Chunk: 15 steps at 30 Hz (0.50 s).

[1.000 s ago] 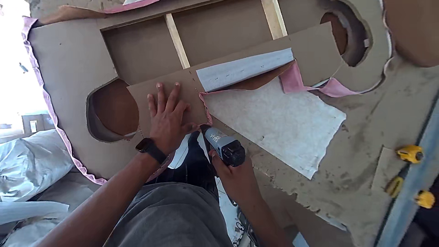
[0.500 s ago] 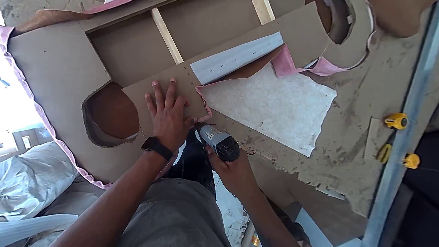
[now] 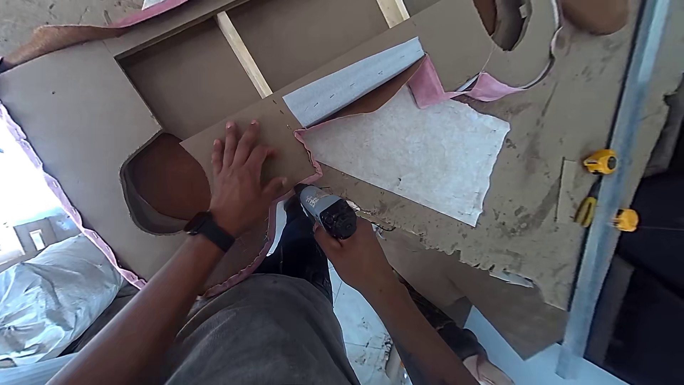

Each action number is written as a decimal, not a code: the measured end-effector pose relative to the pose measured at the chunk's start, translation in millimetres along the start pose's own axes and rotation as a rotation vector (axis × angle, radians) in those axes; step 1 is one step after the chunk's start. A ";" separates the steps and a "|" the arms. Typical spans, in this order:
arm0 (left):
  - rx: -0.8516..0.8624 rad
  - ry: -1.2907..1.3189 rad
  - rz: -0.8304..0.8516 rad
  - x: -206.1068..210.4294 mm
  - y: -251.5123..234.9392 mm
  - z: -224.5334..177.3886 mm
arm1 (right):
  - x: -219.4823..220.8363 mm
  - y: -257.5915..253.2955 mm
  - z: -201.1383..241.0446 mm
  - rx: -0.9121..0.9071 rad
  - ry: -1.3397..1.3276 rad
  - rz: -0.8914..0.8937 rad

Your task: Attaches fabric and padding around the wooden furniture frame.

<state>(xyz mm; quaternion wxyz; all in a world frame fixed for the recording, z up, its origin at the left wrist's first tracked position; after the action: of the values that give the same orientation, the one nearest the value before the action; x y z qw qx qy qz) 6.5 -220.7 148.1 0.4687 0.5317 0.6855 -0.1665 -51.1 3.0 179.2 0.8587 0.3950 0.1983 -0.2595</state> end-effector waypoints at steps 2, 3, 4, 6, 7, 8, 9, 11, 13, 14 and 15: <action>0.060 -0.048 0.028 3.6 9.6 -1.4 | -0.6 -1.5 -2.6 0.001 -0.007 0.011; 0.062 -0.089 0.027 9.3 13.4 -2.1 | 0.3 -1.3 -3.5 -0.004 -0.019 0.011; 0.062 -0.127 0.008 14.4 15.6 -1.7 | 1.9 -0.6 -4.1 -0.011 -0.044 0.004; 0.086 -0.180 -0.036 21.7 14.9 -2.7 | 2.5 2.6 -5.8 -0.041 -0.110 -0.040; 0.107 -0.186 -0.050 23.4 13.8 -4.0 | 3.3 4.7 -7.3 -0.068 -0.154 -0.063; 0.123 -0.188 -0.055 24.0 13.1 -4.1 | 6.6 7.2 -9.6 -0.091 -0.209 -0.080; 0.129 -0.188 -0.047 25.0 14.7 -3.6 | 12.6 11.7 -12.3 -0.108 -0.261 -0.089; 0.131 -0.178 -0.023 25.3 18.2 -3.0 | 23.3 18.1 -14.4 -0.131 -0.308 -0.104; 0.138 -0.177 -0.017 24.3 18.2 -3.8 | 28.8 20.0 -14.4 -0.137 -0.314 -0.118; 0.140 -0.178 -0.016 24.4 17.8 -4.4 | 29.5 20.1 -14.3 -0.139 -0.308 -0.127; 0.144 -0.176 -0.019 24.2 17.5 -4.5 | 29.5 20.0 -13.5 -0.142 -0.295 -0.135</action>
<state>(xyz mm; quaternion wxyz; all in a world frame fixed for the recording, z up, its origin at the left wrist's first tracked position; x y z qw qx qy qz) 20.1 -196.9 135.3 0.4862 0.5408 0.6329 -0.2657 -17.7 16.2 166.4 0.8848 0.2767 0.1139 -0.3572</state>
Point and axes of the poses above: each hand's wrist, its own y-axis away from the middle knuckle, its own x-axis out of the palm, z = x × y, the point moved 10 cm from there along -y, towards the middle knuckle, and after that the axes turned 6 degrees about z, right-handed, at the moved point
